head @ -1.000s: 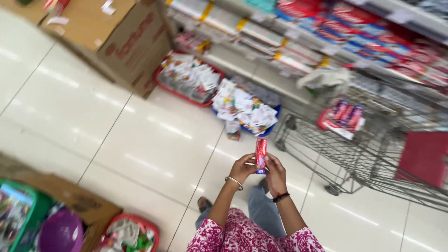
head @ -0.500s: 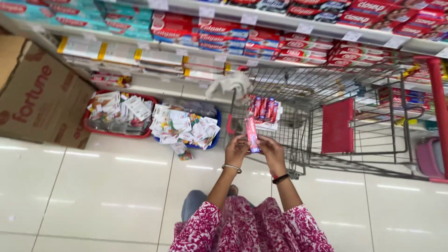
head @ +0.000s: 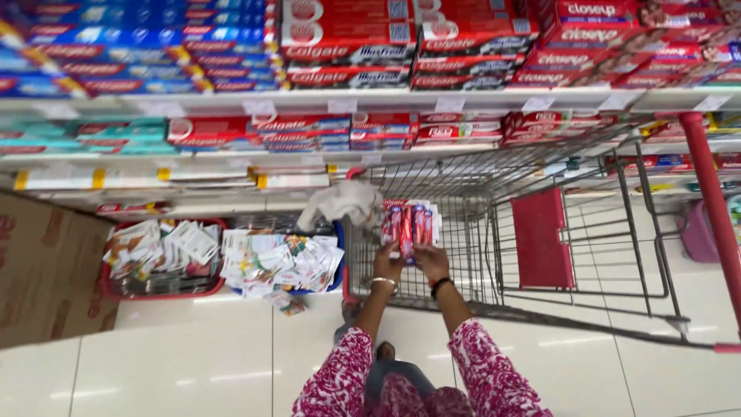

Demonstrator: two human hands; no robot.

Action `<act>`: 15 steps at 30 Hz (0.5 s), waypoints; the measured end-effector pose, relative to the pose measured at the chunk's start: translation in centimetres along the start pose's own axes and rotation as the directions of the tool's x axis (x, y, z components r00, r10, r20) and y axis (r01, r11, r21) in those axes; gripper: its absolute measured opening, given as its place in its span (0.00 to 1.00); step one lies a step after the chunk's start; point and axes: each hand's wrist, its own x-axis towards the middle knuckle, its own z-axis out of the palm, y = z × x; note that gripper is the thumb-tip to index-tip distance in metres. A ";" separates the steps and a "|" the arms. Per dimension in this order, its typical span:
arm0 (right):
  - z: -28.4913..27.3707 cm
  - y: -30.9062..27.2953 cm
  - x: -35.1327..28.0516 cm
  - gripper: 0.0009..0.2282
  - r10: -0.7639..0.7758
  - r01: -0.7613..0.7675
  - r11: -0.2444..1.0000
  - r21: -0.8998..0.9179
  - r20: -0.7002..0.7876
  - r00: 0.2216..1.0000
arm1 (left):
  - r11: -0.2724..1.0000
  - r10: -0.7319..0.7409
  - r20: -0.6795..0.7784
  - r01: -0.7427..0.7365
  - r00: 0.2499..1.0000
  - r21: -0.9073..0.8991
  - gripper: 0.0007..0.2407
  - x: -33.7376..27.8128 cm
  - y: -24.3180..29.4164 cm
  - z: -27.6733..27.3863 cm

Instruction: Picking various toothpaste boxes from shelves and placing them into a shopping cart.

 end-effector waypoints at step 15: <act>2.0 -0.4 4.1 0.09 -0.194 0.106 0.906 -0.409 -0.179 0.965 | 0.902 -0.430 0.208 0.426 0.879 0.067 0.21 3.5 -0.6 2.8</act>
